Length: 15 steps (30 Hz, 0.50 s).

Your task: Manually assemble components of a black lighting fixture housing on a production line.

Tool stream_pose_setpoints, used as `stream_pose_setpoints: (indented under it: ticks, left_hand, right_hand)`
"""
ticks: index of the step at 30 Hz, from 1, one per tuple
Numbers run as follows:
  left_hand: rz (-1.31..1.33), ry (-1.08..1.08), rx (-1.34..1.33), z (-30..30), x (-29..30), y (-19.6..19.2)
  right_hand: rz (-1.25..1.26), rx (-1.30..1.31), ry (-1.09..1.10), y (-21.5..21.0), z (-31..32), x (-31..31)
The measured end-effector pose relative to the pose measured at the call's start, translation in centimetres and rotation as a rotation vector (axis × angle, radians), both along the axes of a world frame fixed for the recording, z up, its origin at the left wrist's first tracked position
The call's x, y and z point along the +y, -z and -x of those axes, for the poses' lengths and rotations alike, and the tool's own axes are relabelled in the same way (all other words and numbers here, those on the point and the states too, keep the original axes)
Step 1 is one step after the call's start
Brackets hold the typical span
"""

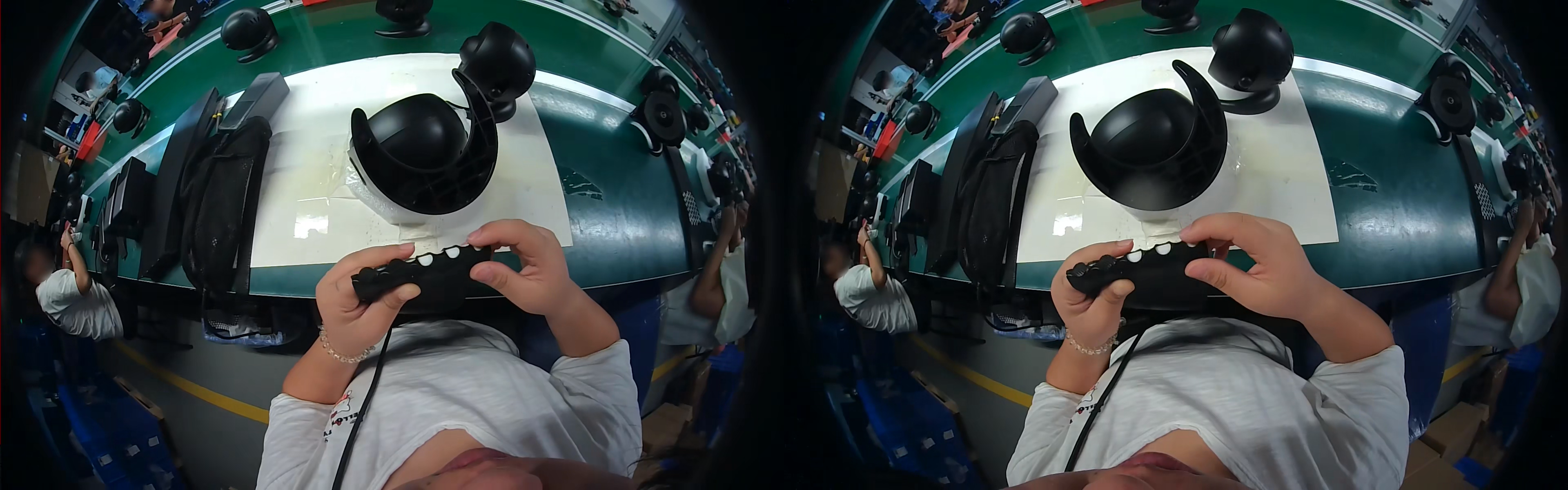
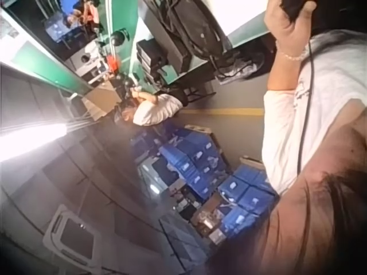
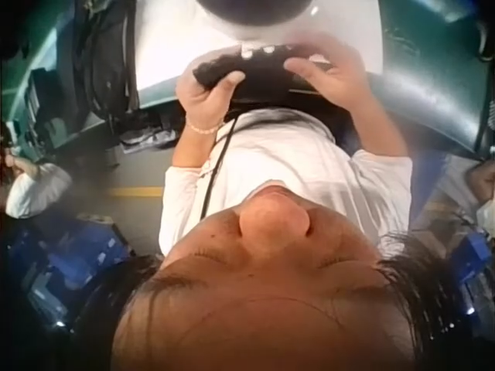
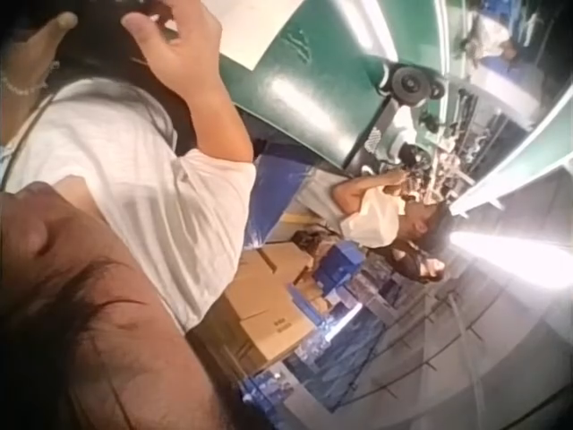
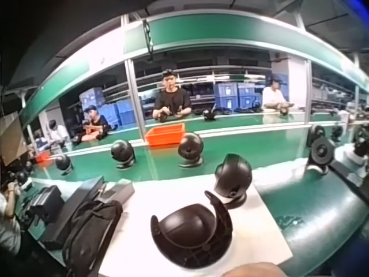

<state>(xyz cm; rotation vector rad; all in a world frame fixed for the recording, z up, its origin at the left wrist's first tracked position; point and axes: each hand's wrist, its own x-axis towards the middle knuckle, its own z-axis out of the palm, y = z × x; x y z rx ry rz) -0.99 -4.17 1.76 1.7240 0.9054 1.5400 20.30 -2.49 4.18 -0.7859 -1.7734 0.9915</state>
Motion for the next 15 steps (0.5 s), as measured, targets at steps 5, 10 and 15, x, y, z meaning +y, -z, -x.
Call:
stream_pose_setpoints:
  ticks: [5, 10, 15]
  left_hand:
    - [-0.07, 0.014, 0.119, 0.1, -0.2, -0.3]
    - [-0.081, 0.016, 0.156, 0.1, -0.2, -0.2]
    - [-0.084, -0.009, 0.108, 0.1, -0.3, 0.4]
  right_hand:
    - [-0.308, -0.193, 0.037, -1.0, 0.1, 0.4]
    - [-0.639, -0.313, 0.159, -0.8, 0.4, 0.2]
    - [-0.753, -0.331, 0.19, 0.5, 0.4, 0.2]
